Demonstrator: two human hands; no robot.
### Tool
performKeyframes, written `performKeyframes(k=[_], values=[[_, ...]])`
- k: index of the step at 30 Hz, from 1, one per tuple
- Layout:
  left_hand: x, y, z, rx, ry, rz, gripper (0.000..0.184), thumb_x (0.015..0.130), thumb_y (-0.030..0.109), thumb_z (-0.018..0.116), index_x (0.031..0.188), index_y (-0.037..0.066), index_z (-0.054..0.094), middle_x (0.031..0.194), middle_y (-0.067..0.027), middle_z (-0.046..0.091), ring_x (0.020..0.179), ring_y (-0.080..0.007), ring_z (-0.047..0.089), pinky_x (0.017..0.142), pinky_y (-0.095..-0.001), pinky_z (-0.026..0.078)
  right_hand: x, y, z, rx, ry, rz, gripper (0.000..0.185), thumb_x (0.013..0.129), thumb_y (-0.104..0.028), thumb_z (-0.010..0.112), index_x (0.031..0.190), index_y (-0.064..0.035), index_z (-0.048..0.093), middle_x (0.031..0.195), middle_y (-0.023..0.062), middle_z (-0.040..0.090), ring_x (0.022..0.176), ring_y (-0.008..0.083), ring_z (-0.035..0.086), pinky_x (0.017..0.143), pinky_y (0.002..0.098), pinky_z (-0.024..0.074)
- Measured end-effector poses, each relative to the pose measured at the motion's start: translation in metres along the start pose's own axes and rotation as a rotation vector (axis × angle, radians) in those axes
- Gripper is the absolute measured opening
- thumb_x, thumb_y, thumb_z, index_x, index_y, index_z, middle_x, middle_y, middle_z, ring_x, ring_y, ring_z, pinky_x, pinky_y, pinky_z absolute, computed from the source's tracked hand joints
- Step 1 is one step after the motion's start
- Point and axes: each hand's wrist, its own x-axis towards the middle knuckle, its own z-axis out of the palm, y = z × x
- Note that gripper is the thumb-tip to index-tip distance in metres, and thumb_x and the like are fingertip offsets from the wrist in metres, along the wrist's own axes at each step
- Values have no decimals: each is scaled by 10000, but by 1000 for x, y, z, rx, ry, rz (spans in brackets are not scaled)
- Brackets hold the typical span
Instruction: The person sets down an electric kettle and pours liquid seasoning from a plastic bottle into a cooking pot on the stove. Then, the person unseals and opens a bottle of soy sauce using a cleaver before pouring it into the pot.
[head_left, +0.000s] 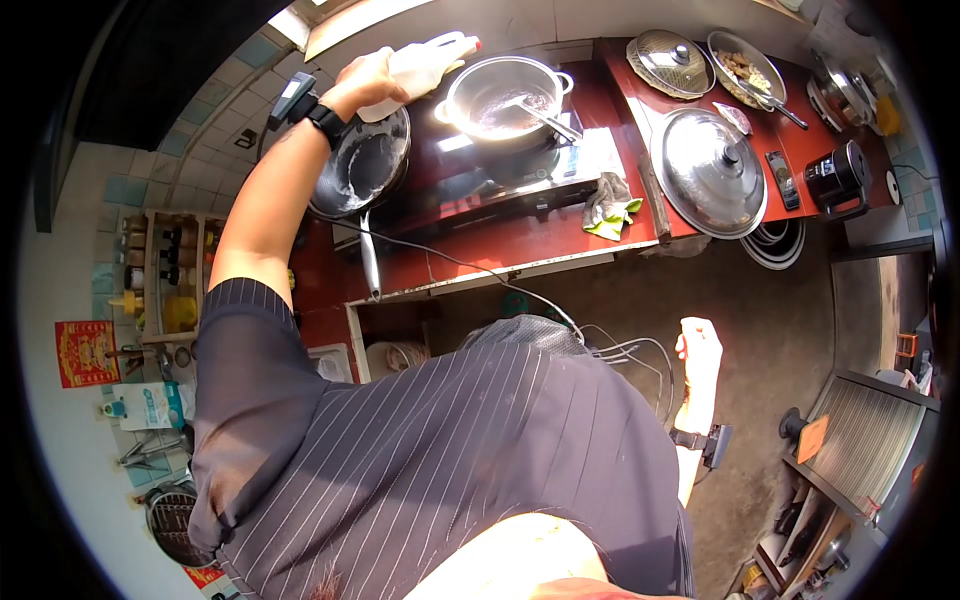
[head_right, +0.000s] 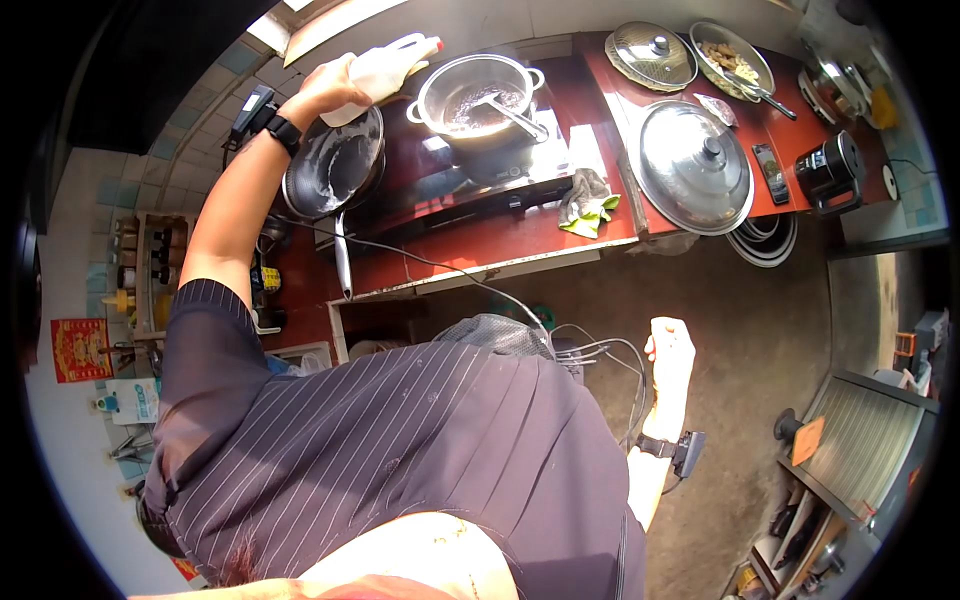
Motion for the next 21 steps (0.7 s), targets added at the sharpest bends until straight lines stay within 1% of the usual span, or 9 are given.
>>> performKeyframes(k=[1,4,7,10,13,16,19,21], values=[[2,-5,5,-31,-1,2,790,587,315,904,1263,28,613,1125,-211,717,1069,-342,691,936,-414,523,0,-2,0,-4,1,6,153,986,-199,661,997,-47,677,701,-12,603,599,48,514,551,215,390],[11,-17,18,-140,-60,2,775,562,311,914,1213,-5,635,1132,-217,712,1069,-340,686,939,-404,518,-3,-7,2,-19,5,20,151,982,-195,662,996,-46,680,695,-10,605,598,49,513,555,218,395],[13,-18,23,-215,-118,-24,736,570,314,908,1180,-7,651,1131,-208,709,1076,-342,679,944,-402,514,-3,-6,2,-28,6,23,152,979,-194,663,997,-44,681,693,-9,607,599,49,514,558,220,398],[14,-11,22,-107,-201,-20,753,587,320,903,1206,-13,631,1142,-223,701,1091,-359,673,959,-414,510,-4,-2,1,-20,4,23,154,979,-195,664,998,-44,681,698,-9,609,601,49,517,560,221,400],[7,6,17,91,-151,-37,770,606,321,900,1245,8,607,1159,-222,699,1117,-370,665,971,-429,506,-4,0,0,-17,1,21,154,978,-196,664,999,-45,682,701,-9,610,604,49,519,562,220,401],[7,21,14,239,-170,-49,751,621,320,900,1253,50,596,1174,-200,702,1132,-360,665,958,-439,512,-4,2,0,-21,-1,21,151,979,-195,663,1000,-47,682,704,-9,610,606,49,522,563,220,402],[8,32,13,368,-145,-41,681,635,309,897,1212,90,609,1162,-155,713,1132,-335,670,929,-437,523,-5,3,-1,-17,-1,18,148,979,-193,663,1001,-48,682,707,-10,610,608,49,523,563,218,402],[9,34,15,412,-98,7,651,635,298,895,1186,99,612,1136,-140,720,1114,-326,678,912,-434,528,-6,2,-1,-10,-1,22,147,980,-192,663,1002,-48,682,710,-11,610,609,49,523,562,216,401]])
